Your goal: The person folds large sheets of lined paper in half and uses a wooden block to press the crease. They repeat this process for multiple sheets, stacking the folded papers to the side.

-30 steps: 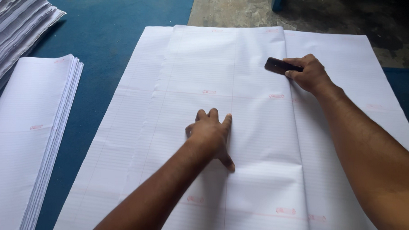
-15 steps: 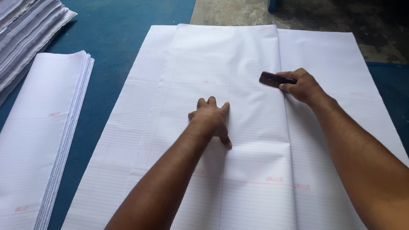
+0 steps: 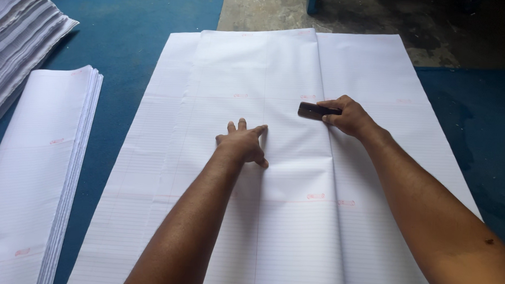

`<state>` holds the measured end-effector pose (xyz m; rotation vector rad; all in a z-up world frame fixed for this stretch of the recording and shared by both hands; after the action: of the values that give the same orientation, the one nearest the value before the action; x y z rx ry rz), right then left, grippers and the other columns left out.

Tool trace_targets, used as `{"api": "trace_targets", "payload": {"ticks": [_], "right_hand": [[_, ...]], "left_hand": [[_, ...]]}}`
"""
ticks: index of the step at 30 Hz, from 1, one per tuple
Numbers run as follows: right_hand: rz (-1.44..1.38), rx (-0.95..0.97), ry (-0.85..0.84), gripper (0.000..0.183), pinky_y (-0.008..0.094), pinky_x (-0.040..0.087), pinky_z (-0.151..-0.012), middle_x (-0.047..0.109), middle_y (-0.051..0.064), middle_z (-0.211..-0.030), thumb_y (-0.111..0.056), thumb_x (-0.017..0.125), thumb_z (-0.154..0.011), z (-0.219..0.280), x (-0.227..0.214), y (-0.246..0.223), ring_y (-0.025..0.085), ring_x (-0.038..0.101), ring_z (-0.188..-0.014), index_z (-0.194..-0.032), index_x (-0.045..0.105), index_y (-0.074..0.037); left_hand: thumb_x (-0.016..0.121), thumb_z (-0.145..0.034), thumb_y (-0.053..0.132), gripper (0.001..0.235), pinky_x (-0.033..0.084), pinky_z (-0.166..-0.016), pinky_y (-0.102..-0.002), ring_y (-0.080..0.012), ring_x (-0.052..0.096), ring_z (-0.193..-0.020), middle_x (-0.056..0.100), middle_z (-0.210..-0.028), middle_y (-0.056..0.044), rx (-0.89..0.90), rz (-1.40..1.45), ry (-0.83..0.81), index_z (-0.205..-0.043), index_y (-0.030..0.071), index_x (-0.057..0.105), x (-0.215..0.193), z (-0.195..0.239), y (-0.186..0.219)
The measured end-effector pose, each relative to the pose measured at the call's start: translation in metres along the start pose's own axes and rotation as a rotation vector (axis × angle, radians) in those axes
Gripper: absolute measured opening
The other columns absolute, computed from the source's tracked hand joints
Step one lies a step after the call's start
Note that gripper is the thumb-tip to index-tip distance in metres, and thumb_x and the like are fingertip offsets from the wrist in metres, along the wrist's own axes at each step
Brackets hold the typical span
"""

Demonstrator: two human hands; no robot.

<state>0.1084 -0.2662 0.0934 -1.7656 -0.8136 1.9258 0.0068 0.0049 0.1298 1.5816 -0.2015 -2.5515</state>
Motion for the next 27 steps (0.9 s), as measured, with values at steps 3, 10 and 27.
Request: {"api": "trace_targets", "payload": {"ticks": [3, 10, 27], "right_hand": [[-0.029, 0.004, -0.017, 0.04, 0.042, 0.044, -0.111, 0.067, 0.008, -0.127, -0.018, 0.074, -0.086, 0.01, -0.001, -0.001, 0.024, 0.06, -0.124, -0.126, 0.071, -0.021], [0.003, 0.059, -0.06, 0.04, 0.042, 0.046, -0.111, 0.062, 0.008, -0.128, -0.019, 0.074, -0.085, 0.036, -0.011, -0.016, 0.024, 0.059, -0.123, -0.125, 0.072, -0.023], [0.019, 0.163, -0.157, 0.04, 0.043, 0.042, -0.114, 0.06, 0.008, -0.13, -0.02, 0.073, -0.087, 0.09, -0.026, -0.054, 0.024, 0.054, -0.129, -0.126, 0.071, -0.025]], "left_hand": [[0.086, -0.076, 0.042, 0.1, 0.043, -0.111, -0.065, -0.0362, 0.028, -0.149, 0.027, -0.164, -0.012, -0.057, 0.007, -0.03, -0.158, 0.043, 0.028, -0.005, 0.01, 0.008], [0.084, -0.079, 0.038, 0.088, 0.049, -0.105, -0.064, -0.0339, 0.026, -0.149, 0.03, -0.161, -0.01, -0.037, 0.012, -0.042, -0.154, 0.044, 0.038, -0.017, 0.027, 0.015], [0.087, -0.074, 0.041, 0.105, 0.036, -0.114, -0.069, -0.0378, 0.01, -0.156, 0.01, -0.171, -0.013, -0.087, 0.101, -0.186, -0.159, 0.041, 0.025, -0.039, 0.032, 0.017]]}}
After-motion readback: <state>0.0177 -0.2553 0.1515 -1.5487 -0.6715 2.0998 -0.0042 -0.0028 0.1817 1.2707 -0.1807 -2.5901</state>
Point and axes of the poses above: each hand's wrist, its own z-axis away from the middle knuckle, its own x-axis out of the palm, y = z × x, the point moved 2 cm from there along -z, towards the middle knuckle
